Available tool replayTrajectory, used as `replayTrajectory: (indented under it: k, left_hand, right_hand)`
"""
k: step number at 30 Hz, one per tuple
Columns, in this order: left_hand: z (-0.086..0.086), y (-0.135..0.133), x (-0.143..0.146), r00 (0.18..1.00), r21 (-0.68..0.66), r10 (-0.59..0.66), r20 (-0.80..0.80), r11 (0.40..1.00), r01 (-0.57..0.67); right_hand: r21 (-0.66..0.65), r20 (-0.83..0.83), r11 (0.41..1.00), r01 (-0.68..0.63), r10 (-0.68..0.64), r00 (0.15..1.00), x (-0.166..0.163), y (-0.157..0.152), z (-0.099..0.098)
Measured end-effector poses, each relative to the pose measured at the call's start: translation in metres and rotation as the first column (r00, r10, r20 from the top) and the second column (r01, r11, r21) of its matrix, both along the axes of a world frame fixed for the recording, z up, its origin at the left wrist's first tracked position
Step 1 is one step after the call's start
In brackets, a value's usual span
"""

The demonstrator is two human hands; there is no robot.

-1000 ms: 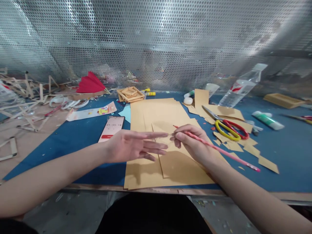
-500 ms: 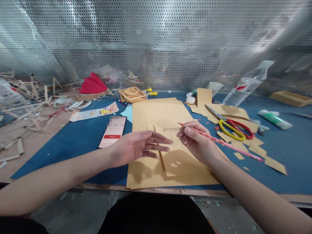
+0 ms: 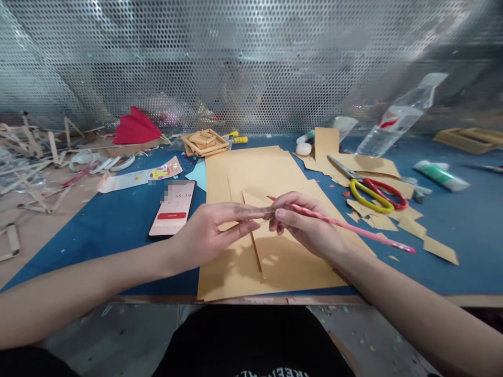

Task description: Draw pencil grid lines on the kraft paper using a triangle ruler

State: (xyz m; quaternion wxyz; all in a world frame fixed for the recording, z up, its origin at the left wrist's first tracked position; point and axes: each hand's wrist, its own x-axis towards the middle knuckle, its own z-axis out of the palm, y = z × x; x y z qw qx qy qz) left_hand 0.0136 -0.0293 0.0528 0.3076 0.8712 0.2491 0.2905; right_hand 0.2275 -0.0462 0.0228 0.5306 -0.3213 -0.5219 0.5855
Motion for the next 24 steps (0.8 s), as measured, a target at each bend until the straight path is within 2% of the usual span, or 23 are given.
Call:
replayTrajectory:
  k: [1,3,5,7,9,12,15,18,21,24]
  left_hand:
    - [0.001,0.001,0.0,0.999,0.094,0.008,-0.038,0.996,-0.005]
    - [0.002,0.003,-0.003,0.998,0.179,0.027,-0.06,0.984,-0.016]
    - [0.0,0.006,-0.006,0.988,0.365,0.046,-0.147,0.931,0.011]
    - [-0.005,0.006,-0.008,0.956,0.585,0.078,-0.284,0.804,0.108]
    - [-0.013,0.005,-0.008,0.908,0.715,0.118,-0.402,0.66,0.231]
    - [-0.027,0.0,-0.006,0.848,0.763,0.164,-0.504,0.544,0.348]
    - [-0.035,-0.004,-0.004,0.817,0.761,0.182,-0.547,0.515,0.395]
    - [-0.039,-0.003,-0.003,0.823,0.751,0.148,-0.548,0.521,0.407]
    - [-0.042,-0.001,-0.004,0.854,0.737,0.108,-0.509,0.567,0.368]
    - [-0.047,0.0,-0.008,0.87,0.716,0.085,-0.486,0.609,0.341]
  right_hand:
    - [0.013,0.005,1.0,-0.01,0.01,1.0,0.001,0.0,0.0]
    - [0.037,0.0,0.999,0.002,-0.002,1.0,0.003,0.003,0.001]
    - [0.052,-0.004,0.996,0.07,-0.07,0.998,0.007,0.006,0.002]
    - [0.064,0.045,0.982,0.179,-0.182,0.982,0.01,0.008,0.002]
    - [0.073,0.126,0.965,0.253,-0.261,0.957,0.01,0.009,0.001]
    - [0.057,0.208,0.964,0.258,-0.264,0.942,0.006,0.009,-0.002]
    - [0.039,0.228,0.958,0.283,-0.284,0.931,0.001,0.009,-0.006]
    - [-0.005,0.298,0.956,0.292,-0.278,0.913,-0.002,0.011,-0.011]
    - [-0.072,0.416,0.965,0.251,-0.199,0.887,-0.004,0.013,-0.014]
    - [-0.105,0.463,0.975,0.193,-0.124,0.878,-0.005,0.014,-0.017]
